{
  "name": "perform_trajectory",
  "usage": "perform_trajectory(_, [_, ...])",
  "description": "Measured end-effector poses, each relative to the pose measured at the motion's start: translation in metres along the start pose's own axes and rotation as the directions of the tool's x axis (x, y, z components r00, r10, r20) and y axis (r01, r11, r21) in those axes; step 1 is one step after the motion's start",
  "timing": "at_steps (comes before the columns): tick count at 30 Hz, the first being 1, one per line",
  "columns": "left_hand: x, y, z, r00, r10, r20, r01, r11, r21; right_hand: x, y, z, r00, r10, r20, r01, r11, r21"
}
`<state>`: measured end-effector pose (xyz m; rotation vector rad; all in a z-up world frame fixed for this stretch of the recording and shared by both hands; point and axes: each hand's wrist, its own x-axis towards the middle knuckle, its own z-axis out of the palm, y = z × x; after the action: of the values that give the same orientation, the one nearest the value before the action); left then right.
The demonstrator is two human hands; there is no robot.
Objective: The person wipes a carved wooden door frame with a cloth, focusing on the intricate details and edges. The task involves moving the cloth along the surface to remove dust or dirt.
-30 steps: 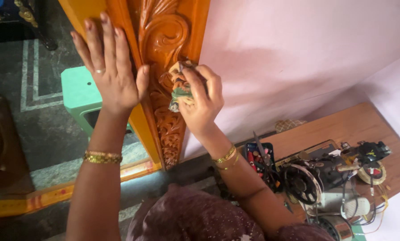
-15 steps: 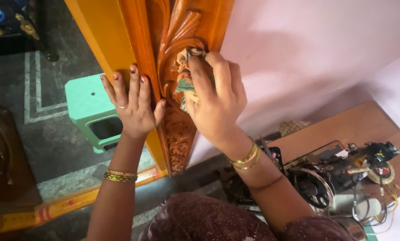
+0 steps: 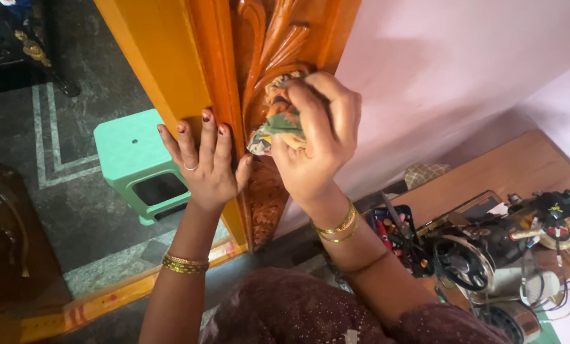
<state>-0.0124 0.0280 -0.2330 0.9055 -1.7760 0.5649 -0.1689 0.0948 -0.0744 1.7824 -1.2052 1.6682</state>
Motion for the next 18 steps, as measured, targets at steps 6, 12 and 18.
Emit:
perform_trajectory(6, [0.001, 0.001, -0.003, 1.000, 0.001, 0.008, -0.001, 1.000, -0.008, -0.008, -0.004, -0.004, 0.981, -0.149, 0.127, 0.151, 0.989, -0.004])
perform_trajectory(12, [0.003, 0.000, -0.008, 0.999, 0.026, 0.031, -0.026, 1.000, 0.007, -0.030, -0.008, -0.001, 0.985, -0.110, 0.132, 0.109, 0.994, 0.011])
perform_trajectory(18, [0.002, -0.003, -0.005, 0.999, 0.045, 0.005, -0.045, 0.999, 0.009, -0.032, -0.009, 0.010, 0.998, -0.055, 0.038, 0.054, 0.998, 0.028])
